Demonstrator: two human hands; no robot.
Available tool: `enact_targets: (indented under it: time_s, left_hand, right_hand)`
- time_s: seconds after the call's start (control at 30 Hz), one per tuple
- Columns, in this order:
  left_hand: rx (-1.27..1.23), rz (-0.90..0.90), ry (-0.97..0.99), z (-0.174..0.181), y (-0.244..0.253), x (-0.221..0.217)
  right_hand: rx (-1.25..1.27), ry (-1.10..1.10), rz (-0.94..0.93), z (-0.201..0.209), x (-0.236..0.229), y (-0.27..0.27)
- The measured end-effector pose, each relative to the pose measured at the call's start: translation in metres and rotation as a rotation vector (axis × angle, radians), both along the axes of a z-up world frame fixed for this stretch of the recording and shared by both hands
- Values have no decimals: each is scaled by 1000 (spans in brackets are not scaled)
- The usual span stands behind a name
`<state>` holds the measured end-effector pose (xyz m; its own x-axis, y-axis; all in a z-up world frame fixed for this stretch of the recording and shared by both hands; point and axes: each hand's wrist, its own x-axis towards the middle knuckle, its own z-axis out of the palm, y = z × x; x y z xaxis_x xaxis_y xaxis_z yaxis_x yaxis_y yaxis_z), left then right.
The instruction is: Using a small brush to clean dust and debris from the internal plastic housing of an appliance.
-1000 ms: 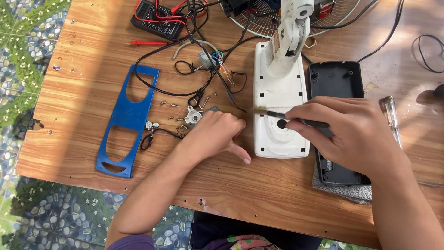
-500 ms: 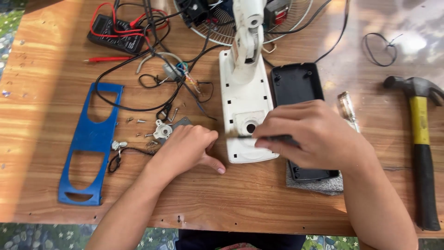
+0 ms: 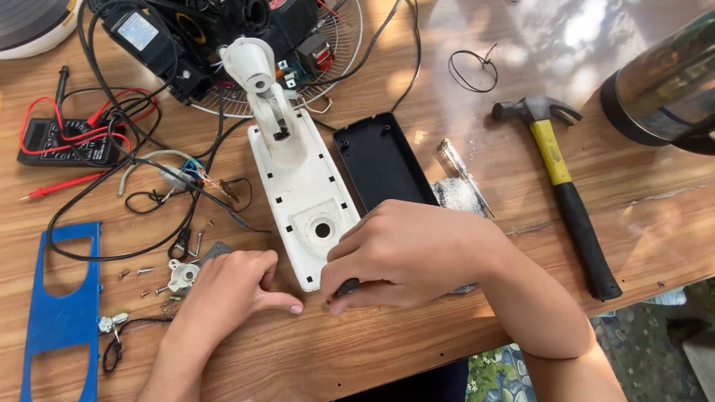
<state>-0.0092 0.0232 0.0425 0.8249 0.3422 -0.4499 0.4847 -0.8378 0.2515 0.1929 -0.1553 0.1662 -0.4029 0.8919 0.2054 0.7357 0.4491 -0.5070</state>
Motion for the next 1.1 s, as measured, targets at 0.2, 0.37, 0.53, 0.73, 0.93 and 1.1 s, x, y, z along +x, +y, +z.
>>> enact_targets:
  time_s: [0.2,0.37,0.53,0.73,0.93,1.1]
  left_hand:
    - [8,19,37,4,-3,3]
    - [8,31,77,9,-5,2]
    - [58,-12,2,4,-3,0]
    - [63,29,-167,2,-3,-3]
    - [83,-45,-337,-8,0,-9]
    - [75,-62,-286,-7,-1,-6]
  right_hand:
    - [8,-64,-30,1,-1,-6]
    - [225,-98,-121,2,-7,-4]
    - [187,-25,-31,8,-10,-10]
    - [-47,24,48,15,2,-16]
    - [-163,-68,17,12,6,-15]
    - [-72,-90,-67,11,2,-12]
